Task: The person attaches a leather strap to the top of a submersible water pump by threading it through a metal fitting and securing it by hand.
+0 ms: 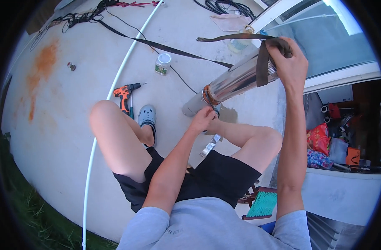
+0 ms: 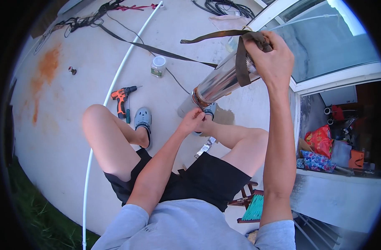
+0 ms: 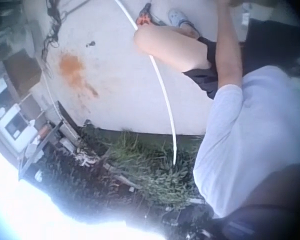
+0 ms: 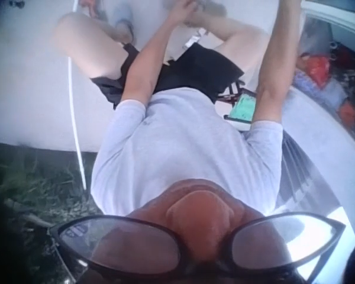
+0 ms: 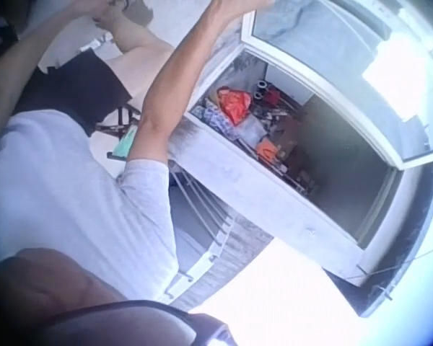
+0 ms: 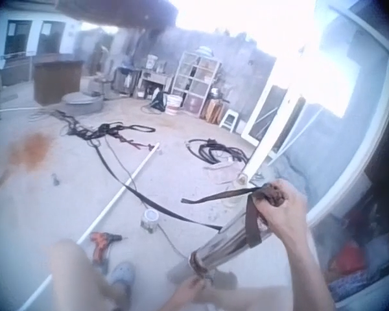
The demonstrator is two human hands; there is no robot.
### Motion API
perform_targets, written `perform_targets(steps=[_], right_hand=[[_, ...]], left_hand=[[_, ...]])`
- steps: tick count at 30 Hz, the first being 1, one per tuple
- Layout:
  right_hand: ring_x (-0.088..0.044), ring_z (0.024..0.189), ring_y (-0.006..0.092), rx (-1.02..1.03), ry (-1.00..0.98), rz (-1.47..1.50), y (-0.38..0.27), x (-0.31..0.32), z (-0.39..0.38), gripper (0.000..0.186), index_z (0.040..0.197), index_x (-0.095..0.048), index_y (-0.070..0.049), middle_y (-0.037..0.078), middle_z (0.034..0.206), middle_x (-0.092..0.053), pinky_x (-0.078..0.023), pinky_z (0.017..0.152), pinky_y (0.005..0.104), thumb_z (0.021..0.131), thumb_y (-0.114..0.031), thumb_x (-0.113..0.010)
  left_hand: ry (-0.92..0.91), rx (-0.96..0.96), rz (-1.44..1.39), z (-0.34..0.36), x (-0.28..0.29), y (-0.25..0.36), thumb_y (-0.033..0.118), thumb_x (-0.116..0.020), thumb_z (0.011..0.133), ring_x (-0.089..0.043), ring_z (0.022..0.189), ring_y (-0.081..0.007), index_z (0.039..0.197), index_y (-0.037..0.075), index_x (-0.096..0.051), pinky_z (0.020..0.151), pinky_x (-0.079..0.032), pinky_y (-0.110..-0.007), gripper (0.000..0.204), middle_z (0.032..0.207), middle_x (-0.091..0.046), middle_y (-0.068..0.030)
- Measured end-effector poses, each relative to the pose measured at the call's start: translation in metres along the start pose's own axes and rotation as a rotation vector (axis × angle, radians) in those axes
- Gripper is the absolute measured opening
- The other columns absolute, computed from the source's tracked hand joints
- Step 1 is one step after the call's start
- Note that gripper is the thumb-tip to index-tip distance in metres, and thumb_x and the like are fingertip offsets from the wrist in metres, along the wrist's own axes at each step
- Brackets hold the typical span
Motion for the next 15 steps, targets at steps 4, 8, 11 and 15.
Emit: perform_targets(steps=[4,8,11,15], right_hand=[[-0.071,0.081,0.0231,0.047,0.031,-0.017,-0.002,0.008,-0.004,0.043,0.103,-0.076,-0.004,0.011,0.091,-0.075,-0.055,0.079,0.0326,0.077,-0.038,-0.08],[-0.07,0.079,0.0278,0.082,0.02,-0.012,-0.007,0.004,-0.004,0.042,0.101,-0.076,-0.004,0.013,0.091,-0.073,-0.055,0.077,0.0345,0.075,-0.037,-0.08],[-0.069,0.077,0.0286,0.101,0.054,0.022,-0.006,0.002,-0.004,0.041,0.097,-0.075,-0.004,0.013,0.087,-0.072,-0.055,0.074,0.0354,0.074,-0.037,-0.08],[-0.066,0.075,0.0302,0.208,0.083,0.072,0.001,-0.002,-0.003,0.039,0.091,-0.072,-0.002,0.013,0.08,-0.068,-0.053,0.071,0.0369,0.072,-0.035,-0.081]], left_hand=[[0.051,0.036,0.351,-0.015,0.014,0.055,0.023,-0.065,0.097,-0.059,0.072,-0.0117,0.101,0.0,-0.068,0.067,-0.048,-0.03,0.023,0.08,-0.066,-0.0044],[0.126,-0.164,0.565,-0.029,0.041,0.142,0.019,-0.065,0.096,-0.049,0.065,-0.0071,0.093,-0.002,-0.069,0.058,-0.04,-0.027,0.022,0.07,-0.058,0.0009],[0.074,0.018,0.414,-0.024,0.029,0.184,0.018,-0.061,0.098,-0.055,0.066,-0.011,0.099,-0.003,-0.069,0.061,-0.047,-0.03,0.022,0.074,-0.061,-0.0017],[-0.015,0.322,-0.249,-0.037,-0.023,0.175,0.014,-0.057,0.1,-0.067,0.079,-0.0224,0.112,-0.001,-0.061,0.077,-0.06,-0.041,0.019,0.091,-0.067,-0.011]])
Point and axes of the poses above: each hand's wrist, its own z-axis towards the middle knuckle, its own x-axis out of the back of the hand, y = z × x, the point moved 2 cm from there along z, towards the middle knuckle
